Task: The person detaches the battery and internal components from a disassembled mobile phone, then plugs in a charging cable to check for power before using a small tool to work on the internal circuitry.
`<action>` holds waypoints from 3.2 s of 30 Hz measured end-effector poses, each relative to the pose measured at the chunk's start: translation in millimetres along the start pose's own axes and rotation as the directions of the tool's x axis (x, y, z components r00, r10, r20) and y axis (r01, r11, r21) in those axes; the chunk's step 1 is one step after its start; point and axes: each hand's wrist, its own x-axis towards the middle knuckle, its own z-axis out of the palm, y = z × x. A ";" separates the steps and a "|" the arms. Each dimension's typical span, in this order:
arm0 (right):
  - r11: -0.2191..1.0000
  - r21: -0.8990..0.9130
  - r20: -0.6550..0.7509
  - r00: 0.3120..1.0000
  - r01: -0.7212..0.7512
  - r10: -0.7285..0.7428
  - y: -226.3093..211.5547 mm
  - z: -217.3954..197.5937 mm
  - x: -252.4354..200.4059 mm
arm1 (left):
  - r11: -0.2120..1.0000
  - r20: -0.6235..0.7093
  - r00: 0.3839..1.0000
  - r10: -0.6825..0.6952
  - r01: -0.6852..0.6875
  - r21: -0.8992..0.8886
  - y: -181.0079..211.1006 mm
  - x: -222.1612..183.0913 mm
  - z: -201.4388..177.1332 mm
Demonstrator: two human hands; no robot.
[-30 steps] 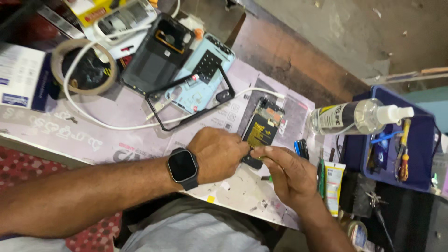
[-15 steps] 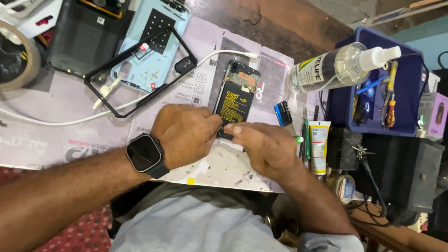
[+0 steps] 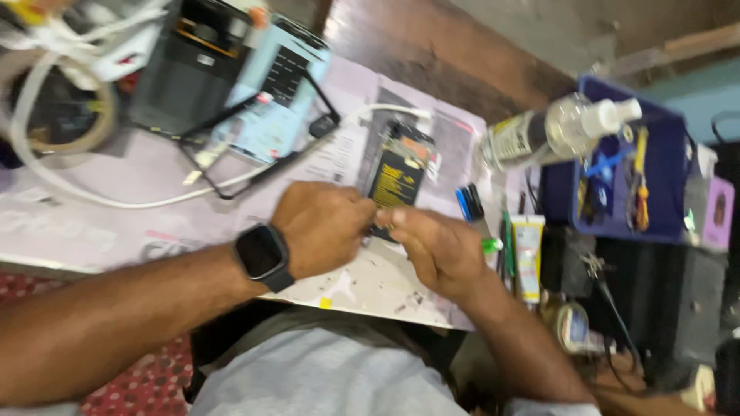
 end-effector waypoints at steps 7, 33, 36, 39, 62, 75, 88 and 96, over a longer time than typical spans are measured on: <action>0.979 -0.020 -0.064 0.978 -0.202 0.200 -0.7 6.0 -0.4 | 0.999 -0.008 1.000 -0.028 0.028 0.032 2.0 0.3 4.7; 0.951 0.225 -0.085 0.969 -0.209 0.233 36.3 79.0 114.1 | 0.866 0.000 0.867 0.499 -0.499 0.021 -5.2 -10.4 11.8; 0.924 0.336 -0.105 0.968 -0.182 0.229 35.4 76.8 112.0 | 0.874 -0.015 0.874 0.486 -0.486 0.016 -5.5 -9.9 9.4; 0.935 0.316 -0.144 0.966 -0.160 0.214 31.2 62.6 108.1 | 0.897 -0.102 0.891 0.442 -0.443 0.013 -5.8 -8.4 0.8; 0.888 0.450 -0.306 0.917 -0.100 0.258 -1.0 10.2 33.7 | 0.999 -0.356 0.935 0.005 0.009 0.038 3.3 9.1 -32.8; 0.854 0.510 -0.342 0.888 -0.100 0.308 -3.3 4.8 38.5 | 0.978 -0.403 0.909 -0.104 0.018 -0.210 1.6 10.3 -33.4; 0.793 0.600 -0.338 0.864 -0.108 0.372 4.2 7.0 37.5 | 0.987 -0.413 0.910 0.021 -0.083 -0.134 3.4 9.0 -39.4; 0.781 0.618 -0.357 0.854 -0.088 0.378 5.4 6.0 37.3 | 0.992 -0.425 0.903 0.069 -0.106 -0.064 2.2 9.6 -39.4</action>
